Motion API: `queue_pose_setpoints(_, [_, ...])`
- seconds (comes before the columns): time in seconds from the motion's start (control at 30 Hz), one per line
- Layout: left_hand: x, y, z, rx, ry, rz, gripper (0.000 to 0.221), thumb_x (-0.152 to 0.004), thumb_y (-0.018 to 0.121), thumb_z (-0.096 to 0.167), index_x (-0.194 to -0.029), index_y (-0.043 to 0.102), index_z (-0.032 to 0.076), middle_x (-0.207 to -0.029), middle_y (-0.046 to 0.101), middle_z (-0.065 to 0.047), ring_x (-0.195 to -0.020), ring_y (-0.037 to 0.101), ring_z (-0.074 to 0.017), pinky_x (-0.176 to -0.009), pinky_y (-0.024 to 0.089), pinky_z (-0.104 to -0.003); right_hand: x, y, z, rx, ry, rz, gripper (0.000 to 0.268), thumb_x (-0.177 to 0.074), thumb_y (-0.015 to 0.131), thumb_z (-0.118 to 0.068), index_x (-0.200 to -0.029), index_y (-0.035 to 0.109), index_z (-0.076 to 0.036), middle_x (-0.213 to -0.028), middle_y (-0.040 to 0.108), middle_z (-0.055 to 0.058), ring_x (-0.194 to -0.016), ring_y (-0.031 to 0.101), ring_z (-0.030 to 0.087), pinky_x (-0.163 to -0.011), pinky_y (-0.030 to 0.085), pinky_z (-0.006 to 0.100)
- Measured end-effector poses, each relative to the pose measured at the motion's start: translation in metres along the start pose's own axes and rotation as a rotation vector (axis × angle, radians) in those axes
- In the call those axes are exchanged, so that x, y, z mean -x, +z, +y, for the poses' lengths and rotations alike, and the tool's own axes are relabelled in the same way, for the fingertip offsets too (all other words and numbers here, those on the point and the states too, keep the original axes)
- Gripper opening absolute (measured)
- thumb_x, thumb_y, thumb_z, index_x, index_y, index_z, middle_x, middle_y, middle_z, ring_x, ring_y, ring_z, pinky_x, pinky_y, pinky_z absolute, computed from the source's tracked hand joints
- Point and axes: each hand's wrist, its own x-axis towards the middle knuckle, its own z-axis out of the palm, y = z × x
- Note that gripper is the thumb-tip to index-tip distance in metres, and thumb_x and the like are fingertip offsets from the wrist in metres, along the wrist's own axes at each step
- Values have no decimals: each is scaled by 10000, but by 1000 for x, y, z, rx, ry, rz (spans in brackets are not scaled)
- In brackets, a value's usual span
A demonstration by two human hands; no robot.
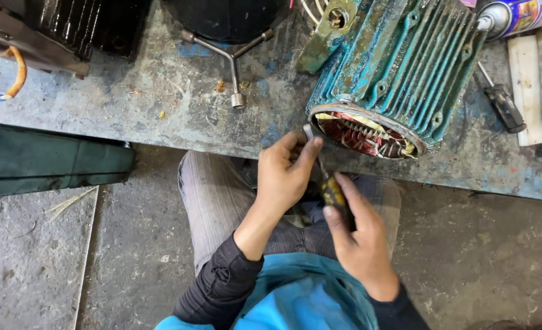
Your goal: Disassembling an electric motor by prying the housing and manipulating internal components with a screwdriver.
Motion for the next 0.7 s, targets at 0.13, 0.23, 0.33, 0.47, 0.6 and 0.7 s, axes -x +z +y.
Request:
queue_pose_setpoints(0.13, [6, 2, -16, -330, 45, -106, 302, -1026, 654, 360, -855, 626, 112, -613, 645, -56, -535, 626, -265, -490, 390, -411, 21, 42, 24, -400, 345, -47, 567, -1071, 525, -298, -1576, 452, -49, -985, 741, 124, -805, 727, 202, -743, 617, 351])
queue_pose_setpoints(0.23, [0, -5, -13, -451, -13, -122, 306, -1028, 634, 373, -845, 632, 127, -572, 635, -80, -505, 609, -323, -482, 382, -451, 17, 50, 23, -509, 306, -19, 539, -1089, 522, -224, -1582, 433, -26, -934, 701, 113, -740, 698, 165, -695, 633, 320])
queue_pose_setpoints(0.33, [-1, -9, -8, -401, -17, -128, 280, -1015, 654, 350, -951, 724, 86, -661, 706, -121, -616, 679, -368, -558, 498, -487, 17, 59, 27, -478, 255, 53, 507, -1074, 540, -106, -1549, 448, 43, -1038, 711, 184, -746, 715, 180, -603, 628, 321])
queue_pose_setpoints(0.47, [-6, -10, -6, -387, -12, -143, 322, -987, 680, 332, -1074, 767, 35, -798, 787, -184, -789, 773, -461, -676, 618, -573, 10, 63, 30, -450, 202, 146, 466, -1059, 551, 8, -1512, 479, 93, -1104, 734, 263, -745, 743, 214, -531, 627, 337])
queue_pose_setpoints(0.6, [-14, -8, -7, -396, -52, -140, 299, -961, 696, 346, -1057, 780, 76, -759, 781, -166, -783, 776, -446, -680, 620, -563, 10, 73, 39, -483, 190, 174, 457, -1067, 560, -13, -1508, 491, 86, -1103, 728, 257, -737, 740, 217, -524, 621, 327])
queue_pose_setpoints(0.7, [-16, -10, -9, -293, -64, -142, 269, -978, 691, 315, -1054, 778, 73, -690, 775, -101, -697, 808, -329, -678, 644, -471, 10, 79, 45, -443, 145, 206, 448, -1073, 560, -18, -1499, 498, 107, -1087, 714, 259, -717, 732, 231, -516, 613, 326])
